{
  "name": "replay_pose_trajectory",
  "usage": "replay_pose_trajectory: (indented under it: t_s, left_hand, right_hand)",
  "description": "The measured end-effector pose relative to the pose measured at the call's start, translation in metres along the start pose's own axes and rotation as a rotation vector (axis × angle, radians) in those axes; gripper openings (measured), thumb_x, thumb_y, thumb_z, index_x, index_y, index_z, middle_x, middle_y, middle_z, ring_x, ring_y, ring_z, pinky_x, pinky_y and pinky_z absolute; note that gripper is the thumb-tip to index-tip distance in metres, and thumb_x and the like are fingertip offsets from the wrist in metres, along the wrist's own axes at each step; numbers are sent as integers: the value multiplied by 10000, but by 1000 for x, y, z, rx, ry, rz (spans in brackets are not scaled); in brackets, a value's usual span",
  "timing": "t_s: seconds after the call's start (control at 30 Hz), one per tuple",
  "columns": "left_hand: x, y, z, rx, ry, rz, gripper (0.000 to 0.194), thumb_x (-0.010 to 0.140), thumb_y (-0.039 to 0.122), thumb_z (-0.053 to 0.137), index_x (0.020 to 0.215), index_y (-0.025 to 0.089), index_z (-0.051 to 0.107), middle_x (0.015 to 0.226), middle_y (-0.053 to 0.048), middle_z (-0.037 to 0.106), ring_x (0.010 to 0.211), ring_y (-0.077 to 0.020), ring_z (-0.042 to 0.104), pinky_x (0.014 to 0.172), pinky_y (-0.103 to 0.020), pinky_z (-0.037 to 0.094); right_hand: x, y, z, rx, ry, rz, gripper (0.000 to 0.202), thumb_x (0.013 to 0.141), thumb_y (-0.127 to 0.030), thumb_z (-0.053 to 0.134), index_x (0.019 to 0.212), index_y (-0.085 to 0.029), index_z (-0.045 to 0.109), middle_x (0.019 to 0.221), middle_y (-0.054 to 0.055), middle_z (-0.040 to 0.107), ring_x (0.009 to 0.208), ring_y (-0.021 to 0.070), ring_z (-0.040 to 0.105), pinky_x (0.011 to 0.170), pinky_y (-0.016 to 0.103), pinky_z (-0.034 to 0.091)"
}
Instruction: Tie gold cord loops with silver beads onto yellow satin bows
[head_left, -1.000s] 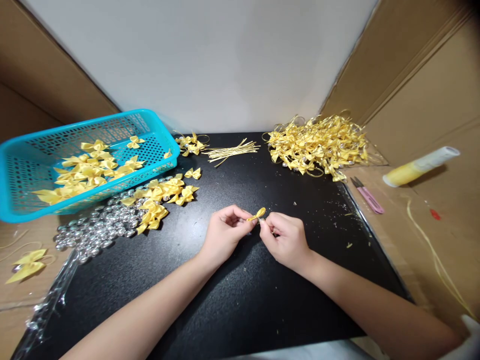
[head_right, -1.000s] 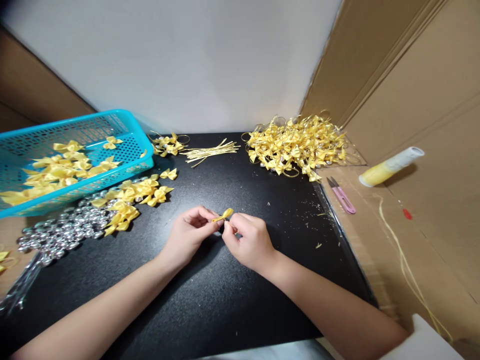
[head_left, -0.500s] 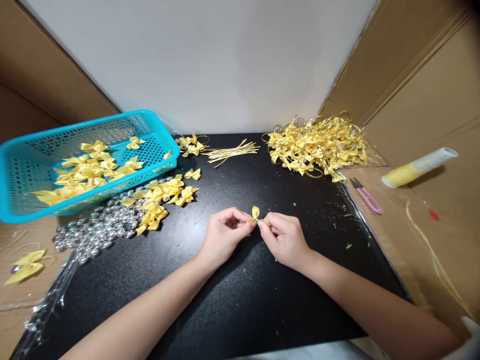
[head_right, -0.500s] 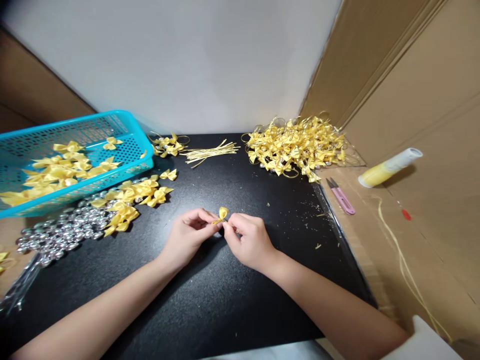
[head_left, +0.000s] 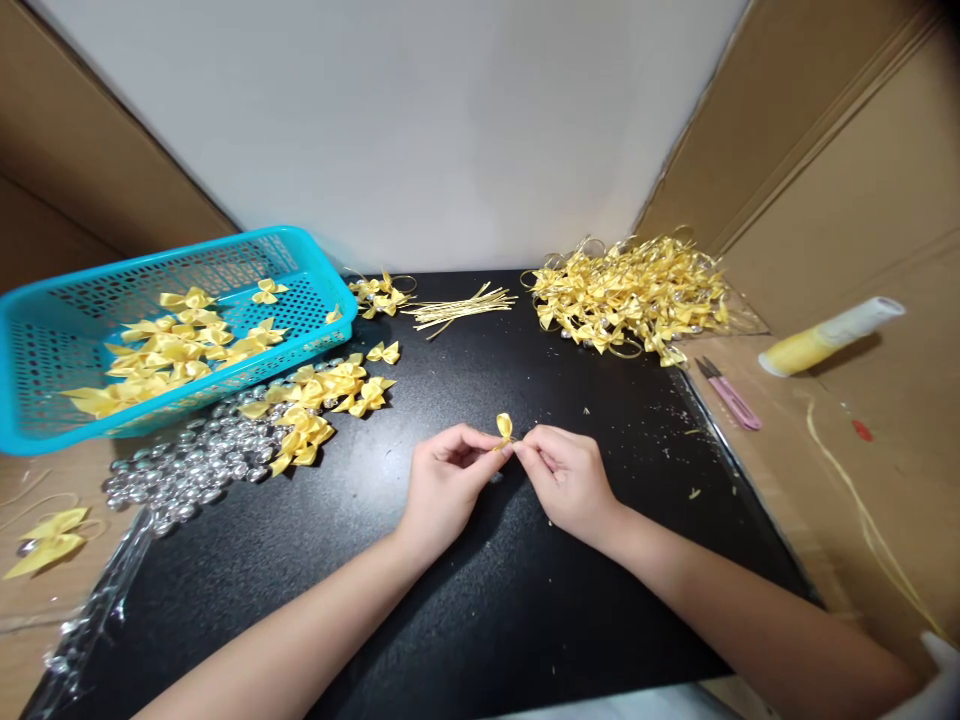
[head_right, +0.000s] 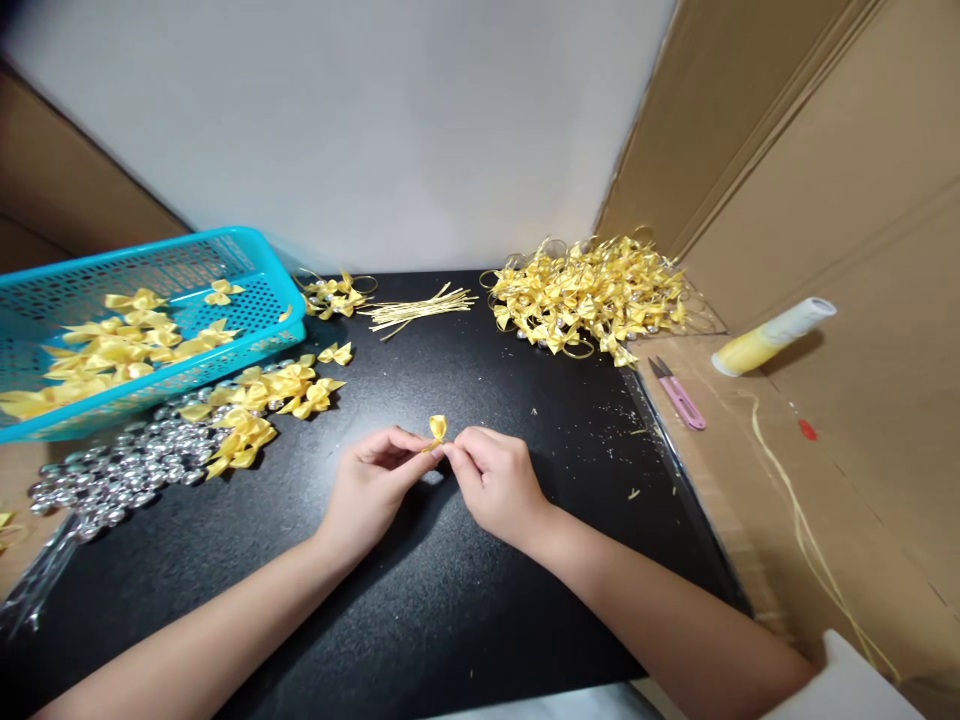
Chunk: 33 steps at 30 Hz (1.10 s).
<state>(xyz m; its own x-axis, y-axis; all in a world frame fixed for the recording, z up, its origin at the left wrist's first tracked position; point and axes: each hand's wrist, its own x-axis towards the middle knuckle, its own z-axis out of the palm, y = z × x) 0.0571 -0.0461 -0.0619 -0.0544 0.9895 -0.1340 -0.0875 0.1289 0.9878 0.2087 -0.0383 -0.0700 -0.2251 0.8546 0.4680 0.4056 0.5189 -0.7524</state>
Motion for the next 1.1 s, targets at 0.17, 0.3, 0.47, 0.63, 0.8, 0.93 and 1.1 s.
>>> replay_pose_trajectory:
  t_s: [0.17,0.3,0.47,0.63,0.8,0.93,1.1]
  left_hand:
    - [-3,0,6,-33,65,78,148,692,213,767,770,165,651,713,3,688,664,-107,642,655,-208,521]
    - [-2,-2,5,-34,23,105,216,741,213,734,946,185,668,781,2,696,731,-109,649,697,-209,528]
    - [0,-7,1,-1,5,102,192,767,215,711,958,189,703,863,-24,721,788,-128,661,757,-242,537]
    - [0,-5,-2,156,3,194,123,777,201,696,893,194,737,805,-27,690,728,-133,637,681,-236,518]
    - [-2,-1,-3,308,-26,283,109,798,188,671,864,205,756,763,-33,702,686,-141,638,640,-240,501]
    - [-3,1,-3,386,-39,347,135,806,174,659,870,224,766,777,-36,730,684,-151,657,641,-251,504]
    - [-4,0,-3,445,-60,401,154,815,151,646,884,228,761,803,-34,740,712,-155,667,676,-261,512]
  right_hand:
    - [0,-1,0,31,34,32,271,905,-151,521,636,-182,499,556,-56,404,500,84,394,503,214,318]
    - [2,-2,0,34,-5,28,227,919,-129,488,705,-177,545,620,-28,500,571,102,476,569,217,385]
    - [2,-1,-2,30,-79,22,202,931,-102,419,869,-183,593,767,25,599,701,139,563,669,250,455]
    - [0,-1,-3,13,-87,5,206,912,-86,422,859,-184,596,737,21,598,657,137,563,639,246,458]
    - [-3,-3,-1,-39,-61,1,206,896,-78,427,828,-188,587,682,4,574,572,122,509,556,235,414]
    - [-5,-3,1,-68,-56,14,213,893,-75,422,805,-191,577,650,-8,553,529,114,472,529,231,392]
    - [-5,-4,1,-67,-43,21,201,892,-73,435,794,-186,571,662,-3,566,542,114,489,542,229,401]
